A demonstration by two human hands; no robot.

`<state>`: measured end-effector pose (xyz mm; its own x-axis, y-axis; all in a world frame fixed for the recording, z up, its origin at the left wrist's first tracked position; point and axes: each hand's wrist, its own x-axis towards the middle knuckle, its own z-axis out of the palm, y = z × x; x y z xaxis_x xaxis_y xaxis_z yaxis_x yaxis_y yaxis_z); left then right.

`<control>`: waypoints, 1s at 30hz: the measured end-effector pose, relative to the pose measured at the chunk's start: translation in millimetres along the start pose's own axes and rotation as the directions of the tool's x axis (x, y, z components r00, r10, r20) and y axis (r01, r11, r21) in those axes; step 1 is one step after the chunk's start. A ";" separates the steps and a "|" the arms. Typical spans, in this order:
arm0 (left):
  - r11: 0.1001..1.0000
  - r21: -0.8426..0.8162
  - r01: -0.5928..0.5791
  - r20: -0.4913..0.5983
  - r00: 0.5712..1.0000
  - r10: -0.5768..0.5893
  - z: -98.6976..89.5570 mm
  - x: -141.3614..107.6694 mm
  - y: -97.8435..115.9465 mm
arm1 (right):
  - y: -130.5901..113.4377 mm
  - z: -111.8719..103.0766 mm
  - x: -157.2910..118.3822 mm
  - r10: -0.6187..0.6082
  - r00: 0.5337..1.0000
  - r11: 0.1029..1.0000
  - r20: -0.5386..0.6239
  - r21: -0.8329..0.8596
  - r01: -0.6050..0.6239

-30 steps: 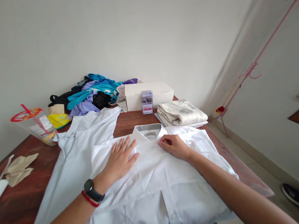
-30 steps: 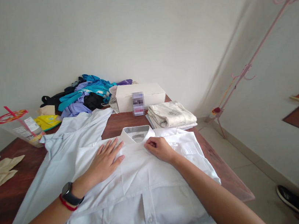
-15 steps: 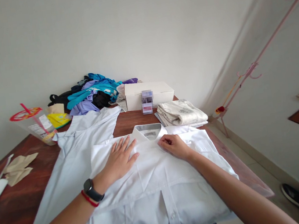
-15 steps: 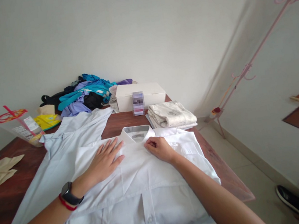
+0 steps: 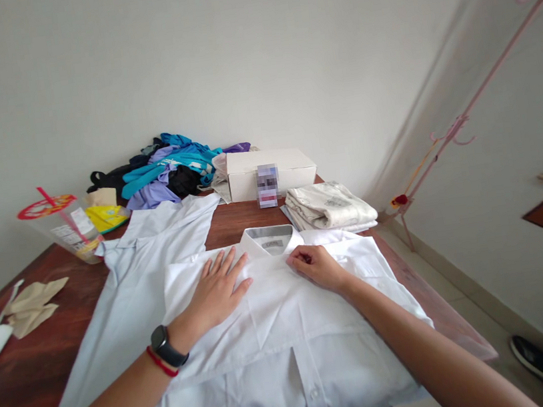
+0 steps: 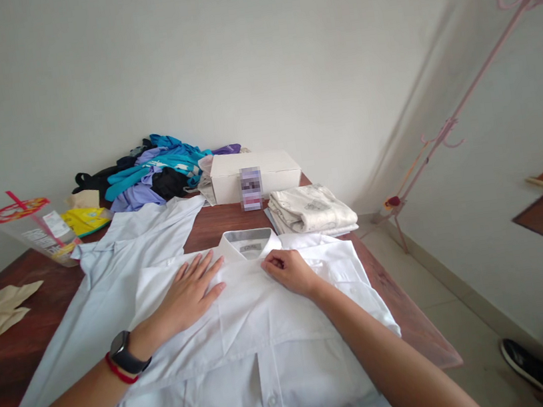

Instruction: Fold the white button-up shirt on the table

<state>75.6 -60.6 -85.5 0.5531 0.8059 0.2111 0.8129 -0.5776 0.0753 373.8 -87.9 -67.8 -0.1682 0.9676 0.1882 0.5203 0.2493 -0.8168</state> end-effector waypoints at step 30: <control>1.000 -0.015 -0.001 -0.001 1.000 0.001 0.7 0.1 -0.7 | -2.3 -0.3 -0.6 0.009 1.000 1.000 0.005 -0.002 -0.009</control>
<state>75.2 -60.0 -86.2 0.5539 0.8051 0.2122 0.8093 -0.5805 0.0895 373.0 -89.0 -65.9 -0.1677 0.9697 0.1778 0.5233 0.2404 -0.8175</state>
